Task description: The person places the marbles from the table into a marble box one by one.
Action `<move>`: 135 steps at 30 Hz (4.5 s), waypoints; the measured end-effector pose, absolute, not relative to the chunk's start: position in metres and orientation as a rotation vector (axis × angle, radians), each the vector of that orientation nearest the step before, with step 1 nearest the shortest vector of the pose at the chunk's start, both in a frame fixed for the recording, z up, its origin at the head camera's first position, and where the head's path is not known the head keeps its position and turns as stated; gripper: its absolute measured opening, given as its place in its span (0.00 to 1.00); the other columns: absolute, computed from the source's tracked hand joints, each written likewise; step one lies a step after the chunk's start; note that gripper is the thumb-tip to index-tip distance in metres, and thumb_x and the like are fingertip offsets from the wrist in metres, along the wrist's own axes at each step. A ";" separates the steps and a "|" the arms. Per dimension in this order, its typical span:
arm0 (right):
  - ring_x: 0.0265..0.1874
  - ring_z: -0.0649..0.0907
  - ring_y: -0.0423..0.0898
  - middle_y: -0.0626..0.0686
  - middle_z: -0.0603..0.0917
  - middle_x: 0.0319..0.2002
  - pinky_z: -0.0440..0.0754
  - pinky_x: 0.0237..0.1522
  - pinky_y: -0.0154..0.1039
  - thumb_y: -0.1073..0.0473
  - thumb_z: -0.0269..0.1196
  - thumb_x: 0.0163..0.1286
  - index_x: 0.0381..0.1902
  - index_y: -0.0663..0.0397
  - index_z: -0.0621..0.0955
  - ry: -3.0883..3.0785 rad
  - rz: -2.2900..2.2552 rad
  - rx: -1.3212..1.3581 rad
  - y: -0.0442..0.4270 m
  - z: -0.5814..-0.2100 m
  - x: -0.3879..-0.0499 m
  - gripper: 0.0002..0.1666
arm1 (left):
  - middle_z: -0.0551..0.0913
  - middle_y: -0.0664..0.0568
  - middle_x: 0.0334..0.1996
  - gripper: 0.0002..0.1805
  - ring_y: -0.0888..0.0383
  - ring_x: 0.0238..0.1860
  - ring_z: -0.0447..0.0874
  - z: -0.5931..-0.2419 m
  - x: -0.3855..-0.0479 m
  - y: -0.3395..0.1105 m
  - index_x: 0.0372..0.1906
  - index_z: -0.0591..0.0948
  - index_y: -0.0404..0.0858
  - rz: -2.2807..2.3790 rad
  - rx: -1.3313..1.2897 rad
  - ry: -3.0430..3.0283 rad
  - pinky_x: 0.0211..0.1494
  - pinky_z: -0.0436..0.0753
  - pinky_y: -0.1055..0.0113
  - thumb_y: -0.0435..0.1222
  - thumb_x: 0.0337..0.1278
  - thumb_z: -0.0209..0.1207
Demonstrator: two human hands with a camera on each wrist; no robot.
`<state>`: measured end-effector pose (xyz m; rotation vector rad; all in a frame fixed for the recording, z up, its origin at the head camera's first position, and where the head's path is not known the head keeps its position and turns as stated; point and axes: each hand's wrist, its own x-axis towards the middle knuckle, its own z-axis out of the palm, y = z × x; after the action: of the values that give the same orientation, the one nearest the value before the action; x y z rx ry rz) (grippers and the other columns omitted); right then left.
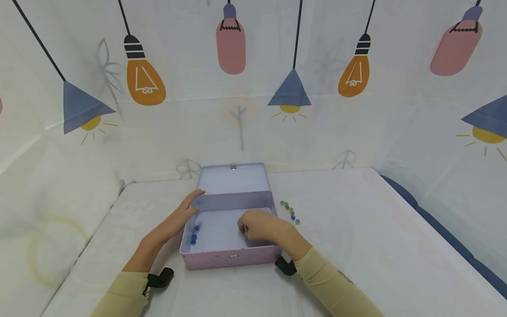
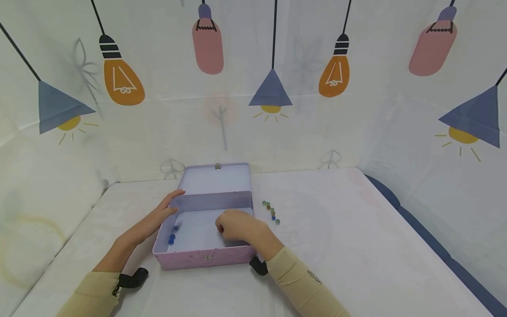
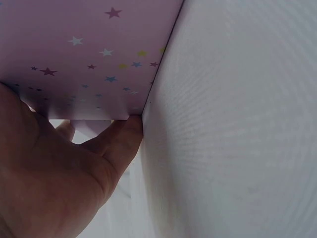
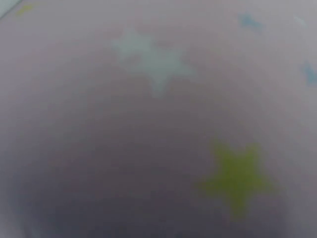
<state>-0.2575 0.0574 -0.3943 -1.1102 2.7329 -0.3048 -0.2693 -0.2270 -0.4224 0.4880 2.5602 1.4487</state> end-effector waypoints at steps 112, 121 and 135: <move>0.34 0.81 0.48 0.54 0.87 0.39 0.82 0.40 0.46 0.67 0.57 0.62 0.38 0.54 0.85 3.007 -0.513 -0.423 0.164 -0.411 -0.326 0.11 | 0.38 0.44 0.81 0.32 0.39 0.81 0.30 -0.421 -0.266 -0.227 0.79 0.49 0.49 1.450 0.480 2.556 0.75 0.39 0.29 0.37 0.75 0.41; 0.35 0.81 0.49 0.56 0.88 0.41 0.82 0.39 0.47 0.65 0.57 0.63 0.41 0.55 0.86 3.053 -0.528 -0.464 0.169 -0.402 -0.326 0.13 | 0.38 0.47 0.81 0.32 0.41 0.81 0.31 -0.420 -0.268 -0.227 0.79 0.48 0.51 1.453 0.481 2.535 0.74 0.42 0.29 0.38 0.76 0.39; 0.25 0.75 0.45 0.51 0.82 0.30 0.72 0.26 0.37 0.63 0.59 0.64 0.43 0.56 0.85 3.142 -0.670 -0.635 0.160 -0.380 -0.315 0.12 | 0.37 0.45 0.81 0.32 0.39 0.81 0.30 -0.420 -0.265 -0.227 0.79 0.49 0.51 1.438 0.487 2.551 0.74 0.41 0.28 0.40 0.76 0.40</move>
<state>-0.3149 0.1597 -0.3795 -0.6348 3.1416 -0.6699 -0.2649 -0.2275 -0.4198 0.4871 2.5508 1.4382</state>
